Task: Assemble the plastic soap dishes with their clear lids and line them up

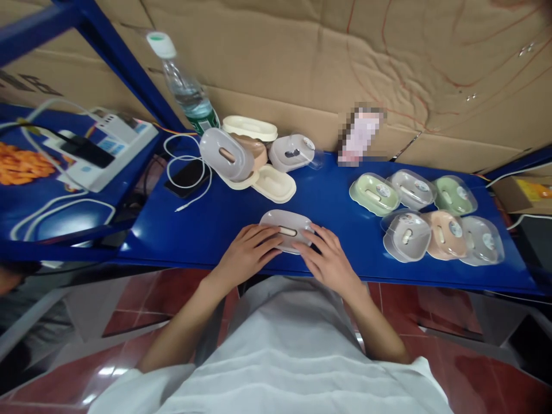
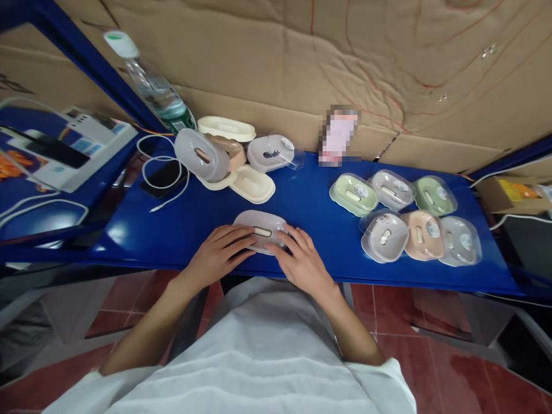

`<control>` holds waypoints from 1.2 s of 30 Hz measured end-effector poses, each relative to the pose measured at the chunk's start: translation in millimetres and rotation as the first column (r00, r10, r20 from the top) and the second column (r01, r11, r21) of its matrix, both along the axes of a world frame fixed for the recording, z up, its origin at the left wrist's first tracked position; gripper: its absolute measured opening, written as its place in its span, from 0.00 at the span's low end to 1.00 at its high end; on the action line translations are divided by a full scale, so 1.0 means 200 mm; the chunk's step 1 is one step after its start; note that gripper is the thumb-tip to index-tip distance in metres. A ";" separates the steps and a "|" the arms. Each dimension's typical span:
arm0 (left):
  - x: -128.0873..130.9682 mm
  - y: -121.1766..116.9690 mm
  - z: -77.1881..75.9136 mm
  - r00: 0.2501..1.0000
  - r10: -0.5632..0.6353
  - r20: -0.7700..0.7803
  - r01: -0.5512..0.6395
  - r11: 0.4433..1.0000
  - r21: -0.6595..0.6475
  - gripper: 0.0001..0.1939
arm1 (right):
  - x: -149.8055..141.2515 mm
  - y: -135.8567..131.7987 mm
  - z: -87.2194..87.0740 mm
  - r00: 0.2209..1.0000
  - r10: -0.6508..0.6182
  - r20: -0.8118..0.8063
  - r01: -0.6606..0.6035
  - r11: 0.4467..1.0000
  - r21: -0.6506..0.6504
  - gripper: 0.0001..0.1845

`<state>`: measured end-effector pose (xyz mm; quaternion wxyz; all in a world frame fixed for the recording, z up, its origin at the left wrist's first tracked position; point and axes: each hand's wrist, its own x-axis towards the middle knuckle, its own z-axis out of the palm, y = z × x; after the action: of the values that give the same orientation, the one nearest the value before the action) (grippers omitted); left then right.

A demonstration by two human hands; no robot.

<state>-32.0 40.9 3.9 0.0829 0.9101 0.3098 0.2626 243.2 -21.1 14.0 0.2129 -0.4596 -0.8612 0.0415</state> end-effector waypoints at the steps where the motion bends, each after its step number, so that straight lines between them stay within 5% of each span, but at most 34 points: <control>1: 0.01 -0.01 -0.01 1.000 0.009 0.003 -0.009 1.000 0.006 0.12 | 0.00 0.00 0.00 1.000 0.000 -0.014 0.000 1.000 -0.010 0.20; 5: 0.01 -0.01 0.01 1.000 0.023 -0.017 -0.023 1.000 0.016 0.13 | 0.01 0.02 -0.01 0.999 -0.026 -0.047 0.024 0.999 -0.039 0.21; 8: 0.03 0.07 0.13 0.999 -0.002 -0.044 0.004 0.999 0.044 0.15 | 0.01 0.02 -0.02 0.994 -0.097 -0.048 0.096 0.995 -0.028 0.21; 12: 0.18 0.36 0.36 0.999 0.030 0.033 -0.035 0.990 0.137 0.16 | 0.00 0.03 -0.03 0.975 -0.218 -0.052 0.216 0.975 -0.043 0.21; 15: 0.38 0.67 0.46 0.996 -0.001 -0.087 0.014 0.990 0.144 0.23 | 0.00 0.03 -0.05 0.961 -0.261 -0.088 0.259 0.965 -0.032 0.21; 18: 0.54 0.92 0.44 0.960 0.029 -0.279 0.009 0.991 0.135 0.36 | 0.01 0.02 -0.07 0.948 -0.288 -0.138 0.292 0.957 0.005 0.19; 21: 0.59 1.05 0.38 0.938 0.087 -0.334 -0.027 0.983 0.180 0.25 | 0.03 0.02 -0.09 0.941 -0.289 -0.176 0.297 0.955 0.021 0.17; 24: 0.55 1.04 0.35 0.941 0.091 -0.327 -0.016 0.974 0.227 0.13 | 0.03 0.02 -0.09 0.941 -0.274 -0.200 0.281 0.960 0.010 0.16; 30: 0.45 0.88 0.31 0.970 0.048 -0.237 0.019 0.962 0.273 0.19 | 0.03 0.03 -0.06 0.937 -0.287 -0.200 0.283 0.958 -0.051 0.29; 33: 0.46 0.89 0.29 0.966 -0.014 -0.257 0.072 0.973 0.220 0.25 | 0.03 0.03 -0.05 0.937 -0.293 -0.188 0.283 0.956 -0.076 0.32; 36: 0.48 0.93 0.28 0.983 -0.043 -0.178 0.075 0.982 0.173 0.19 | 0.02 0.02 -0.05 0.938 -0.292 -0.185 0.279 0.956 -0.089 0.32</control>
<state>64.5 227.7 60.4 -0.0187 0.9420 0.2638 0.2065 248.0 -16.7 4.2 0.2863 -0.5797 -0.7585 0.0819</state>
